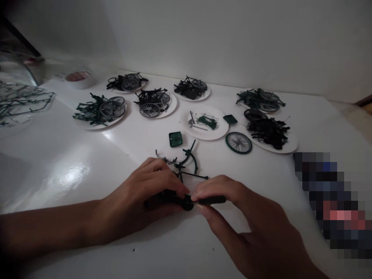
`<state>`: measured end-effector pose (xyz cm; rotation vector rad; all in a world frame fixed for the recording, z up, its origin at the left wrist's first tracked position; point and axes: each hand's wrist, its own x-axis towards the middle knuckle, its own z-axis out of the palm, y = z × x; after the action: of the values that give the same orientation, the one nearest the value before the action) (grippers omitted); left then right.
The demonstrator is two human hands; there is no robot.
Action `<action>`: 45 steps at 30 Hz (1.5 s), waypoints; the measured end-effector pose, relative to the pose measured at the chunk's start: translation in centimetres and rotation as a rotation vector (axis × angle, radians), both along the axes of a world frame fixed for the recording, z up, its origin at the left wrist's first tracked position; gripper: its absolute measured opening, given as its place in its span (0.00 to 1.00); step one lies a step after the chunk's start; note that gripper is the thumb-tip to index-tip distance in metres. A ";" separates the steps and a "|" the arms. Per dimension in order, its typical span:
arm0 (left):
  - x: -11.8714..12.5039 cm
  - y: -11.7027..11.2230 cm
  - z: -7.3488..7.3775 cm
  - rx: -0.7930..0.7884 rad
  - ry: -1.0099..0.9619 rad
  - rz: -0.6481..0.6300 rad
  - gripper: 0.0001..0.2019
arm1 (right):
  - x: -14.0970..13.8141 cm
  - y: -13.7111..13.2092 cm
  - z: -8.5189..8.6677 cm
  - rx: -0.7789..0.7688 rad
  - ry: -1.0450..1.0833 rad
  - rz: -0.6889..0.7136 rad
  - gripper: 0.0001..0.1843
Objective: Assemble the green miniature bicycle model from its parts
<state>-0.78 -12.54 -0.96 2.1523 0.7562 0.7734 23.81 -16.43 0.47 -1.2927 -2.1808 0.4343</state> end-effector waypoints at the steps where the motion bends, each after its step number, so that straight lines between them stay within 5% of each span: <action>1: 0.0 0.0 0.0 0.002 0.003 -0.001 0.08 | -0.1 0.0 0.0 0.004 -0.033 0.010 0.08; 6: 0.0 0.1 0.0 0.024 0.011 -0.003 0.08 | -0.1 0.2 0.1 0.087 -0.174 0.027 0.08; 39: 0.0 0.1 -0.1 0.041 0.023 -0.007 0.07 | -0.9 0.2 0.2 0.151 -0.263 0.008 0.08; 45: -0.1 0.1 0.0 0.043 0.037 -0.011 0.07 | -0.4 0.0 0.2 0.102 -0.297 0.178 0.17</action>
<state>-0.83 -12.45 -0.94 2.2131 0.7526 0.7519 23.44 -16.47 0.65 -1.1728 -2.5422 0.2040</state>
